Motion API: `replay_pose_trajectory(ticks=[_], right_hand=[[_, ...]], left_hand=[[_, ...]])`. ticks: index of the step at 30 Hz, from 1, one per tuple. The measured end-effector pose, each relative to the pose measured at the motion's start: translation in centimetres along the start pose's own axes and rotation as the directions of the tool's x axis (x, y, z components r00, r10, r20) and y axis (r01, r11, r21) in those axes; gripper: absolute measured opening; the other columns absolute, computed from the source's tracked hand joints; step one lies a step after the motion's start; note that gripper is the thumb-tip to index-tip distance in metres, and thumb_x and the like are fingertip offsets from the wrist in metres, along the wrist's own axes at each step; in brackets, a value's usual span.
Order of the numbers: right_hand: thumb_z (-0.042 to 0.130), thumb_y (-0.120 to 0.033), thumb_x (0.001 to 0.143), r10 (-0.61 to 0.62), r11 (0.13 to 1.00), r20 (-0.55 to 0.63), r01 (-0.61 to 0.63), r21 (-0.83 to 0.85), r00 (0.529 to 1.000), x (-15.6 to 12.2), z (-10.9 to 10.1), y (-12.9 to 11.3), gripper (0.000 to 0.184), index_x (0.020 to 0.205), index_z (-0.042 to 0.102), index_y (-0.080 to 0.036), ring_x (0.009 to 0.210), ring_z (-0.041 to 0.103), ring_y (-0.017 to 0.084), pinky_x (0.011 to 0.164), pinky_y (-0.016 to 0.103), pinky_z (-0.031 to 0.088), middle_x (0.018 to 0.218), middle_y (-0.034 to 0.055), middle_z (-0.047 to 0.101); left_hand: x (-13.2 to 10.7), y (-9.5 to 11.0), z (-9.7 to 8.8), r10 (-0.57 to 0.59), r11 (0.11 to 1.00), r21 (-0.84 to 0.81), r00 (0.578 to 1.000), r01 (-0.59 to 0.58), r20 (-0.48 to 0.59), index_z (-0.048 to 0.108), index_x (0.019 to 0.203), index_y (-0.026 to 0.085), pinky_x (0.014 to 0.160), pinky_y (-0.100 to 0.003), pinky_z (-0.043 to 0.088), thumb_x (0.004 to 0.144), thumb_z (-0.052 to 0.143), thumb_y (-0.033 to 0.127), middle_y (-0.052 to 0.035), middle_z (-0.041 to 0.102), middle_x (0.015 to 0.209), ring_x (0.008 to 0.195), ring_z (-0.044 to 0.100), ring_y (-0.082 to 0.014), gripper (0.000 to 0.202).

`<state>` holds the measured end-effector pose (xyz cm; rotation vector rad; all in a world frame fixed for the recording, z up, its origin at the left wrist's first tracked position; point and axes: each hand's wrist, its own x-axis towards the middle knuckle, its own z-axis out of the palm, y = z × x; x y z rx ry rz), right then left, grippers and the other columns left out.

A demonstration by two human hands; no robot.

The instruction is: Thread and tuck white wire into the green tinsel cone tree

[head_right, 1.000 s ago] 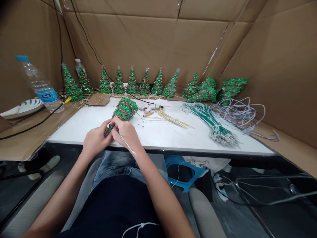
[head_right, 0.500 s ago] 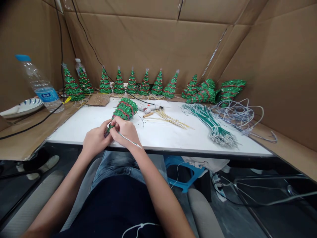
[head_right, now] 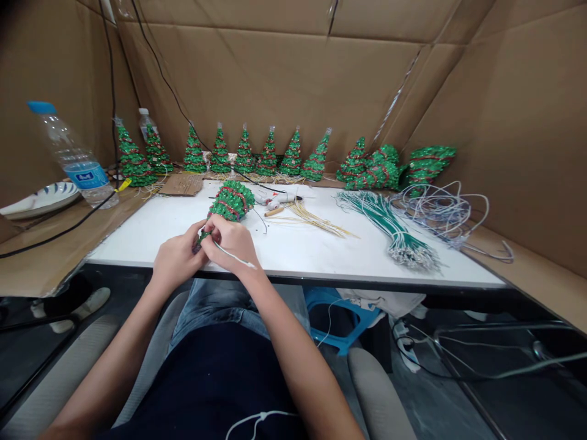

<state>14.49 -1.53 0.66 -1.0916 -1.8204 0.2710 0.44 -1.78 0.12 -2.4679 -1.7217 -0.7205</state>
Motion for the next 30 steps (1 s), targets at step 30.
replay_pose_trajectory(ticks=[30], right_hand=[[0.049, -0.014, 0.071, -0.031, 0.997, 0.015, 0.032, -0.065, 0.999, 0.14, 0.17, 0.28, 0.013, 0.077, 0.058, -0.02, 0.058, 0.048, 0.011, 0.06, 0.022, 0.038, 0.062, -0.0037, 0.053]], left_hand=[[-0.11, -0.03, 0.14, 0.01, 1.0, 0.0, 1.0, -0.01, -0.014, 0.044, 0.138, 0.022, 0.061, -0.03, 0.041, 0.091, 0.041, 0.038, -0.0063, 0.074, 0.085, 0.078, 0.07, -0.0283, 0.05]])
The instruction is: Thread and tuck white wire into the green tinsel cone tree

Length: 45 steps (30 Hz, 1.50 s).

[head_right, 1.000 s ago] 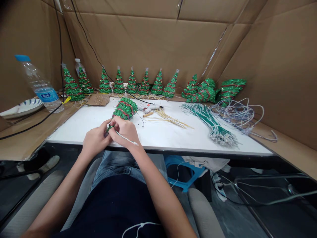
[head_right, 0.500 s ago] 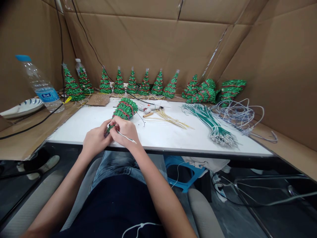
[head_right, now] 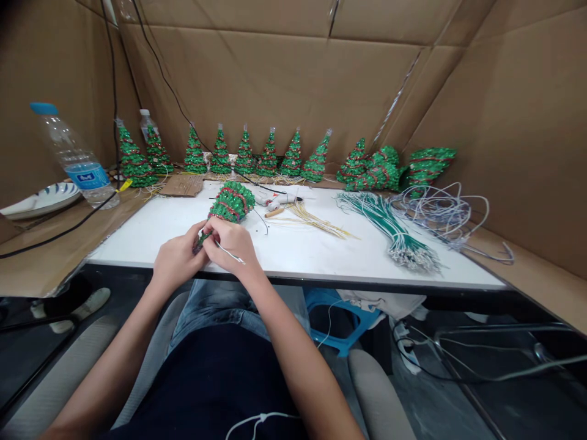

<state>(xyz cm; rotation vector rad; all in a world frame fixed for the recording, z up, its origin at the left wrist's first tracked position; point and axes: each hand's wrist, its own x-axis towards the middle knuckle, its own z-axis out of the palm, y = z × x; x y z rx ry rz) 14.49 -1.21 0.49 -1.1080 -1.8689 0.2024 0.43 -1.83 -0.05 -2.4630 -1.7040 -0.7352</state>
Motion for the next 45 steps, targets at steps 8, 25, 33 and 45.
replay_pose_trajectory(ticks=[8, 25, 33, 45], right_hand=[[0.05, -0.016, 0.072, 0.056, 0.998, 0.019, -0.056, 0.003, 0.998, 0.12, 0.01, -0.2, 0.01, 0.077, 0.058, -0.021, 0.059, 0.049, 0.011, 0.061, 0.022, 0.037, 0.064, -0.0036, 0.056], [0.052, -0.02, 0.075, 0.086, 0.995, 0.07, -0.081, -0.066, 0.994, -0.14, -0.23, -0.41, 0.01, 0.08, 0.06, -0.022, 0.056, 0.046, 0.011, 0.059, 0.022, 0.034, 0.061, -0.0046, 0.054], [0.052, -0.018, 0.075, 0.089, 0.994, 0.075, -0.084, -0.073, 0.993, -0.26, -0.42, -0.7, 0.01, 0.08, 0.059, -0.022, 0.056, 0.048, 0.011, 0.058, 0.022, 0.033, 0.061, -0.0049, 0.055], [0.049, -0.014, 0.073, 0.091, 0.996, 0.061, -0.09, -0.024, 0.994, -0.02, -0.41, -0.63, 0.013, 0.078, 0.058, -0.022, 0.056, 0.049, 0.011, 0.059, 0.022, 0.036, 0.061, -0.0049, 0.055]], left_hand=[[0.0, 0.08, -0.14, 0.0, 1.0, -0.007, 1.0, 0.0, -0.002, 0.044, 0.138, 0.023, 0.062, -0.03, 0.042, 0.09, 0.043, 0.037, -0.0063, 0.074, 0.087, 0.08, 0.07, -0.0286, 0.05], [-0.01, 0.21, -0.12, -0.015, 1.0, 0.021, 1.0, 0.015, 0.008, 0.043, 0.139, 0.024, 0.065, -0.029, 0.044, 0.089, 0.043, 0.036, -0.0067, 0.074, 0.089, 0.082, 0.07, -0.0263, 0.052], [-0.12, 0.25, -0.11, -0.023, 0.999, 0.037, 1.0, 0.023, 0.012, 0.043, 0.14, 0.023, 0.066, -0.03, 0.045, 0.089, 0.043, 0.035, -0.0087, 0.074, 0.089, 0.082, 0.07, -0.0261, 0.052], [-0.12, 0.26, -0.21, -0.031, 0.999, 0.038, 0.999, 0.03, 0.014, 0.044, 0.138, 0.022, 0.067, -0.029, 0.045, 0.09, 0.042, 0.037, -0.0085, 0.074, 0.09, 0.082, 0.07, -0.0253, 0.05]])
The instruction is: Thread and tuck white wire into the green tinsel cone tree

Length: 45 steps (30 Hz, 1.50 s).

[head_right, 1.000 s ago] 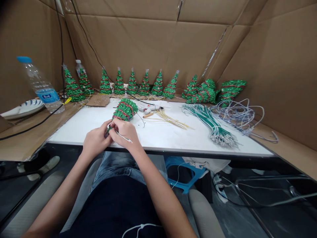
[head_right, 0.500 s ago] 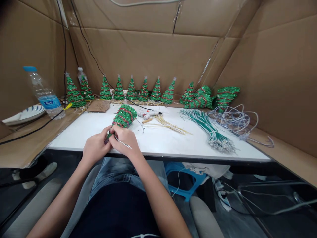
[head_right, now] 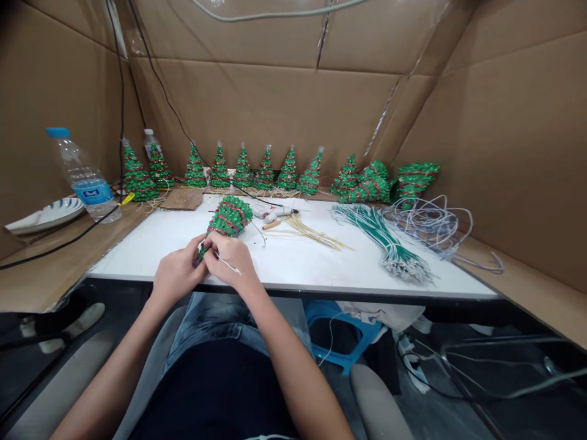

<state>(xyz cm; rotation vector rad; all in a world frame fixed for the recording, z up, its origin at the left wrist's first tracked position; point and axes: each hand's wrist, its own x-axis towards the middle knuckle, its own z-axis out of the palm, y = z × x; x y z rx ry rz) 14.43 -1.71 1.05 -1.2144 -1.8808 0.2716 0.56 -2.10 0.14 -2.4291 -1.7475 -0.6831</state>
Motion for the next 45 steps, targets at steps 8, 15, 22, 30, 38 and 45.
replay_pose_trajectory(ticks=[8, 15, 22, 30, 38, 45], right_hand=[[0.05, -0.015, 0.071, -0.02, 0.999, -0.074, 0.022, 0.033, 0.997, 0.02, 0.22, 0.37, 0.015, 0.081, 0.058, -0.022, 0.056, 0.049, 0.011, 0.059, 0.021, 0.038, 0.061, -0.0052, 0.054], [0.05, -0.017, 0.072, -0.014, 0.999, -0.05, 0.016, 0.033, 0.999, 0.01, 0.24, 0.35, 0.012, 0.079, 0.058, -0.022, 0.058, 0.05, 0.011, 0.06, 0.021, 0.038, 0.06, -0.0052, 0.054], [0.051, -0.016, 0.07, -0.031, 0.997, -0.059, 0.035, 0.065, 0.998, -0.06, 0.23, 0.33, 0.012, 0.077, 0.058, -0.021, 0.058, 0.05, 0.011, 0.06, 0.021, 0.038, 0.06, -0.0049, 0.054], [0.051, -0.016, 0.07, -0.019, 0.997, -0.02, 0.021, 0.068, 1.0, 0.04, 0.18, 0.23, 0.011, 0.076, 0.059, -0.021, 0.059, 0.051, 0.011, 0.06, 0.022, 0.038, 0.062, -0.0039, 0.056], [0.052, -0.017, 0.071, -0.01, 0.998, -0.013, 0.011, 0.054, 1.0, 0.05, 0.16, 0.19, 0.009, 0.073, 0.06, -0.02, 0.06, 0.052, 0.011, 0.061, 0.022, 0.038, 0.062, -0.0034, 0.058], [0.051, -0.017, 0.072, -0.007, 0.999, -0.001, 0.007, 0.046, 1.0, 0.08, 0.12, 0.21, 0.011, 0.075, 0.06, -0.021, 0.061, 0.052, 0.012, 0.061, 0.022, 0.037, 0.063, -0.0034, 0.058]], left_hand=[[-0.01, -0.04, 0.08, 0.005, 0.999, -0.038, 1.0, -0.005, 0.007, 0.043, 0.138, 0.022, 0.066, -0.029, 0.044, 0.091, 0.04, 0.04, -0.0073, 0.073, 0.088, 0.081, 0.07, -0.0248, 0.051], [0.06, 0.0, 0.03, 0.002, 1.0, -0.019, 1.0, -0.002, 0.007, 0.044, 0.138, 0.022, 0.066, -0.029, 0.044, 0.091, 0.041, 0.039, -0.0076, 0.074, 0.089, 0.081, 0.07, -0.025, 0.05], [0.04, -0.12, 0.15, 0.005, 1.0, -0.027, 1.0, -0.005, 0.005, 0.044, 0.138, 0.022, 0.067, -0.03, 0.045, 0.091, 0.042, 0.039, -0.008, 0.074, 0.09, 0.082, 0.07, -0.0257, 0.05], [0.06, -0.11, 0.12, 0.006, 1.0, -0.026, 1.0, -0.005, 0.014, 0.043, 0.138, 0.022, 0.068, -0.029, 0.044, 0.09, 0.042, 0.038, -0.0082, 0.074, 0.09, 0.083, 0.07, -0.0256, 0.051], [0.09, -0.09, 0.09, 0.003, 1.0, -0.027, 1.0, -0.003, 0.02, 0.043, 0.138, 0.022, 0.068, -0.029, 0.045, 0.09, 0.042, 0.037, -0.0078, 0.074, 0.09, 0.082, 0.07, -0.0254, 0.05], [0.07, -0.14, 0.25, 0.013, 1.0, -0.023, 1.0, -0.013, -0.011, 0.044, 0.138, 0.023, 0.065, -0.029, 0.044, 0.09, 0.042, 0.038, -0.0067, 0.074, 0.088, 0.081, 0.07, -0.0259, 0.05]])
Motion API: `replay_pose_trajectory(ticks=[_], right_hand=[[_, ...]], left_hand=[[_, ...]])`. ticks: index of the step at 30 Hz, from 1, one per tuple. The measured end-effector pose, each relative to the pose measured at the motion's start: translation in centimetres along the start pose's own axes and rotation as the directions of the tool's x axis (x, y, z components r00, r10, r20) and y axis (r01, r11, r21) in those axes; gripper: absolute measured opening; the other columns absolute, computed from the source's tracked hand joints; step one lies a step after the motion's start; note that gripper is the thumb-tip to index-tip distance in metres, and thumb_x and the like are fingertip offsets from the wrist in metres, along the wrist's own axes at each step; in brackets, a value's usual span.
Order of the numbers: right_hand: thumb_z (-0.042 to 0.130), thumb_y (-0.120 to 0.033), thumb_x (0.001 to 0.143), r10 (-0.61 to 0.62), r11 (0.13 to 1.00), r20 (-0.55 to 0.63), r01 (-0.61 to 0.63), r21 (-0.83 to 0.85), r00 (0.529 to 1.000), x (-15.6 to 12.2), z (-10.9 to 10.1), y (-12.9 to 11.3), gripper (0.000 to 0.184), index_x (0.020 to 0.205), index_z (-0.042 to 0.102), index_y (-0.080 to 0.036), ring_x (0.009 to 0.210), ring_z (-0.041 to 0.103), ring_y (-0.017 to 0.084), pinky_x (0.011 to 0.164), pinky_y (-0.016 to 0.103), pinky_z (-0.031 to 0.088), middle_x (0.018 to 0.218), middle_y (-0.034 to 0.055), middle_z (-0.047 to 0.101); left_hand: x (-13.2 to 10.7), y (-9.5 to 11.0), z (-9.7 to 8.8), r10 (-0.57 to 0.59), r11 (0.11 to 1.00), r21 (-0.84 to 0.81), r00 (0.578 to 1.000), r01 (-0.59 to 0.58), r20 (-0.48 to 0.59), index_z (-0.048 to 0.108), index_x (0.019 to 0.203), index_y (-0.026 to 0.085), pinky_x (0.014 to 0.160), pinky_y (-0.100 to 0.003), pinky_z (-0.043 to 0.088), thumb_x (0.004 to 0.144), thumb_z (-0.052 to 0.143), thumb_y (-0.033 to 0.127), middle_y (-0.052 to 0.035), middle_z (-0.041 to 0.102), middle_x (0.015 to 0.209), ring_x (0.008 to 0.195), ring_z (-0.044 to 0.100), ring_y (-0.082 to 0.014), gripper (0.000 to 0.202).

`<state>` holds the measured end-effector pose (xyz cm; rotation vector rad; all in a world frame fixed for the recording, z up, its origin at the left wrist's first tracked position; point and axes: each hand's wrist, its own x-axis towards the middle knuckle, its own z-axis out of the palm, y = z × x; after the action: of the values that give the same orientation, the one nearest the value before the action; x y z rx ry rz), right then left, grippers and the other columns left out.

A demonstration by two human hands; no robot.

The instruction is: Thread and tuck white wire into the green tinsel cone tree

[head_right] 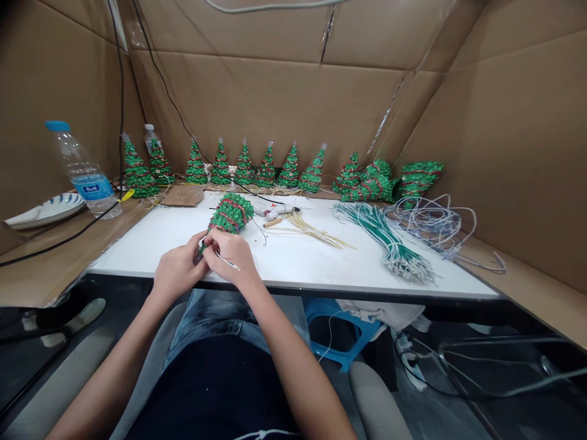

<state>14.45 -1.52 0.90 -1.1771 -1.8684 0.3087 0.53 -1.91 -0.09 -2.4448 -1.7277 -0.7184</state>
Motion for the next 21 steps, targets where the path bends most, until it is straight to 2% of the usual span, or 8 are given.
replay_pose_trajectory(ticks=[10, 21], right_hand=[[0.05, -0.019, 0.074, 0.002, 1.0, -0.008, -0.003, -0.027, 1.0, 0.04, 0.18, 0.23, 0.009, 0.076, 0.059, -0.021, 0.055, 0.047, 0.011, 0.059, 0.022, 0.034, 0.059, -0.0052, 0.053], [0.05, -0.018, 0.073, -0.02, 1.0, -0.019, 0.02, -0.02, 1.0, 0.02, 0.22, 0.35, 0.01, 0.077, 0.059, -0.021, 0.055, 0.047, 0.01, 0.059, 0.022, 0.035, 0.061, -0.0049, 0.054]], left_hand=[[-0.02, -0.07, 0.09, 0.004, 0.999, 0.035, 0.999, -0.003, -0.033, 0.045, 0.138, 0.023, 0.062, -0.03, 0.042, 0.09, 0.043, 0.04, -0.0069, 0.074, 0.088, 0.079, 0.07, -0.027, 0.051], [0.05, -0.03, -0.07, -0.008, 1.0, 0.0, 1.0, 0.008, -0.008, 0.045, 0.138, 0.024, 0.062, -0.029, 0.041, 0.09, 0.043, 0.039, -0.0055, 0.074, 0.087, 0.08, 0.07, -0.0259, 0.05]])
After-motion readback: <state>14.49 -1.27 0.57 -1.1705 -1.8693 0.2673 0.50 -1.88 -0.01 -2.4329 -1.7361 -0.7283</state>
